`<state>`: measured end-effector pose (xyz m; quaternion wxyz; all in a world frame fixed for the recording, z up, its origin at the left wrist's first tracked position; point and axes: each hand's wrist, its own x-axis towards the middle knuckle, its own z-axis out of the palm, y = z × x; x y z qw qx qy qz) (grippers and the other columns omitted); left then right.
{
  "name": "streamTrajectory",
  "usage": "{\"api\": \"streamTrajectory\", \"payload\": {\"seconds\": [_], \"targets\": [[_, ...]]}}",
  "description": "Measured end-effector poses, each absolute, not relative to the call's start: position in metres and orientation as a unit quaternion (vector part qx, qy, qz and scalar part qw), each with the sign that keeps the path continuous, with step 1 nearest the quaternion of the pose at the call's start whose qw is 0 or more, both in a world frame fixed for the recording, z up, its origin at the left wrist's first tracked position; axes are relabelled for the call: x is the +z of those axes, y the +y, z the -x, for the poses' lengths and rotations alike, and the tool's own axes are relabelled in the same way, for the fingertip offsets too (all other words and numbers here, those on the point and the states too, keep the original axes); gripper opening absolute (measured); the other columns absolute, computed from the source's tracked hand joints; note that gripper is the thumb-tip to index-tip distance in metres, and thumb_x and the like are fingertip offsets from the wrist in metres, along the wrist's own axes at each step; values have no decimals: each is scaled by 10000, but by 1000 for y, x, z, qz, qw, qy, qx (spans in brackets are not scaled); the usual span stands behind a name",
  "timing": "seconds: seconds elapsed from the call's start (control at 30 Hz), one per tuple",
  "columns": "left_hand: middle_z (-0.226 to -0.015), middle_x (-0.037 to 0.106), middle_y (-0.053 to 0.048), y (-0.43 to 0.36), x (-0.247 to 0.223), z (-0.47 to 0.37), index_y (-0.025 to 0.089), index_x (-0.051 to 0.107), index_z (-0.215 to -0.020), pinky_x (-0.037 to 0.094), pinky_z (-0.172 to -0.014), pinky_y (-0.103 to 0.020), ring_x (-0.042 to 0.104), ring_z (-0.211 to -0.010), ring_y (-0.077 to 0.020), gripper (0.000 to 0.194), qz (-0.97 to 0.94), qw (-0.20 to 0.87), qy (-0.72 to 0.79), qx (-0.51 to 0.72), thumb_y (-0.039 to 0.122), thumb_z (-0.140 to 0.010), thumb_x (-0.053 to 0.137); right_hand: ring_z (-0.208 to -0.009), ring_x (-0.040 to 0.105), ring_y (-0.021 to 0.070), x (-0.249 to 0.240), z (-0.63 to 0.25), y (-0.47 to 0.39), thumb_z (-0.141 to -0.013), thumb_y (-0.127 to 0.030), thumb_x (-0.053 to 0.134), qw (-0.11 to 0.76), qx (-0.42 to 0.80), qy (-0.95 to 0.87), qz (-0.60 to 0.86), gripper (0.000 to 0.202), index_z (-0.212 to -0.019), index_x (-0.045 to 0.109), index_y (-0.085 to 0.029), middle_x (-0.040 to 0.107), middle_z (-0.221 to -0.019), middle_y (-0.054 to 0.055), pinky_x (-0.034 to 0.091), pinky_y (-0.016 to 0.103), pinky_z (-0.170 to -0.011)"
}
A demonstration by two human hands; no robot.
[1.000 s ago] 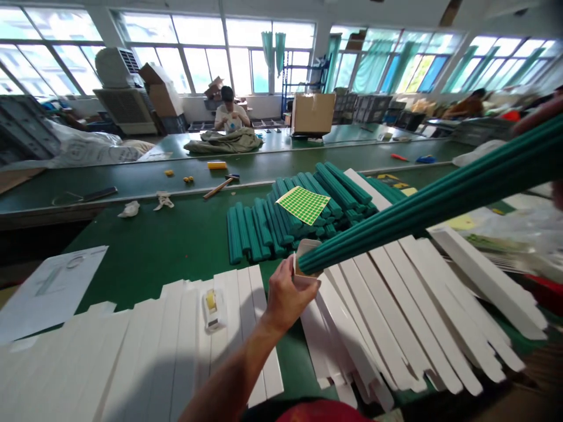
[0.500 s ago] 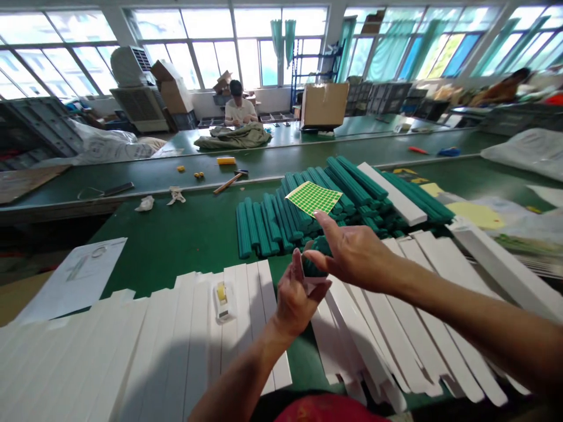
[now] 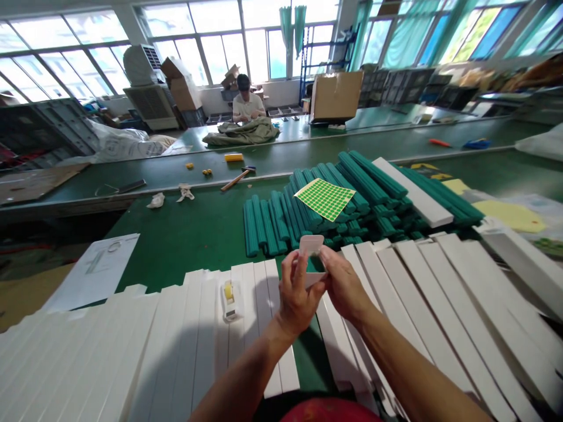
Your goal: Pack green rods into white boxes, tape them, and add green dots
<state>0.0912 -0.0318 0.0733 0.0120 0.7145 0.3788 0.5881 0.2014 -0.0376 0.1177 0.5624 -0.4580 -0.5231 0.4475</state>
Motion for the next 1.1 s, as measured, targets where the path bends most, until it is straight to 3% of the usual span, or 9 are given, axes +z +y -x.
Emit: {"api": "streamTrajectory", "payload": {"seconds": [0.13, 0.23, 0.33, 0.43, 0.53, 0.67, 0.9, 1.0, 1.1], "targets": [[-1212, 494, -139, -29, 88, -85, 180, 581, -1253, 555, -850, -366, 588, -1073, -212, 410, -704, 121, 362, 598, 436, -962, 447, -996, 641, 214, 124, -193, -30, -856, -383, 597, 591, 542, -430, 414, 351, -1163, 633, -218, 692, -1069, 48, 516, 355, -901], [-1160, 503, -112, -28, 96, -85, 185, 674, -1097, 529, -882, -366, 571, -1060, -194, 348, -681, 176, 376, 603, 354, -993, 388, -907, 641, 196, 123, -188, -26, -771, -284, 660, 644, 522, -376, 414, 226, -987, 700, -228, 704, -976, 28, 511, 340, -864], [-1038, 540, -81, -28, 98, -90, 172, 636, -1030, 533, -855, -345, 584, -993, -182, 224, -638, 208, 394, 627, 314, -961, 476, -848, 628, 190, 120, -186, -23, -707, -215, 663, 679, 493, -351, 417, 48, -738, 700, -213, 692, -874, 25, 504, 335, -819], [-1033, 552, -81, -26, 99, -89, 176, 523, -1144, 549, -780, -307, 599, -945, -171, 247, -623, 230, 397, 633, 318, -943, 510, -857, 635, 219, 119, -188, -23, -721, -254, 592, 692, 493, -362, 382, 113, -690, 686, -199, 679, -899, 57, 509, 368, -791], [-1159, 551, -135, -22, 102, -77, 180, 532, -1214, 528, -892, -390, 568, -1087, -218, 304, -716, 165, 372, 568, 332, -975, 422, -973, 639, 283, 116, -191, -26, -776, -332, 458, 685, 495, -413, 338, 271, -783, 687, -188, 682, -960, 102, 504, 445, -862], [-1293, 529, -197, -19, 109, -61, 131, 493, -1322, 483, -988, -467, 519, -1224, -271, 509, -792, 128, 304, 514, 451, -997, 269, -1131, 603, 297, 99, -194, -37, -838, -362, 393, 677, 474, -441, 350, 403, -1143, 604, -203, 646, -1192, 106, 510, 455, -907], [-1200, 613, -184, -15, 118, -51, 124, 521, -1287, 520, -950, -426, 579, -1147, -253, 385, -822, 89, 295, 479, 308, -954, 466, -1382, 379, 300, 83, -200, -48, -854, -392, 511, 554, 320, -644, 420, 680, -1471, 306, -192, 386, -1508, 110, 318, 507, -1143], [-1125, 647, -172, -12, 124, -44, 119, 520, -1295, 541, -898, -404, 614, -1059, -243, 389, -834, 66, 293, 462, 307, -960, 463, -1332, 455, 296, 93, -192, -46, -820, -305, 582, 525, 264, -669, 454, 774, -1488, 216, -167, 413, -1480, 167, 390, 494, -1098], [-1066, 659, -153, -11, 133, -37, 116, 537, -1289, 545, -855, -375, 623, -984, -222, 373, -847, 72, 299, 433, 268, -954, 477, -1169, 603, 294, 101, -180, -46, -790, -297, 617, 500, 253, -638, 528, 706, -1413, 308, -175, 544, -1356, 177, 531, 448, -940]]}}
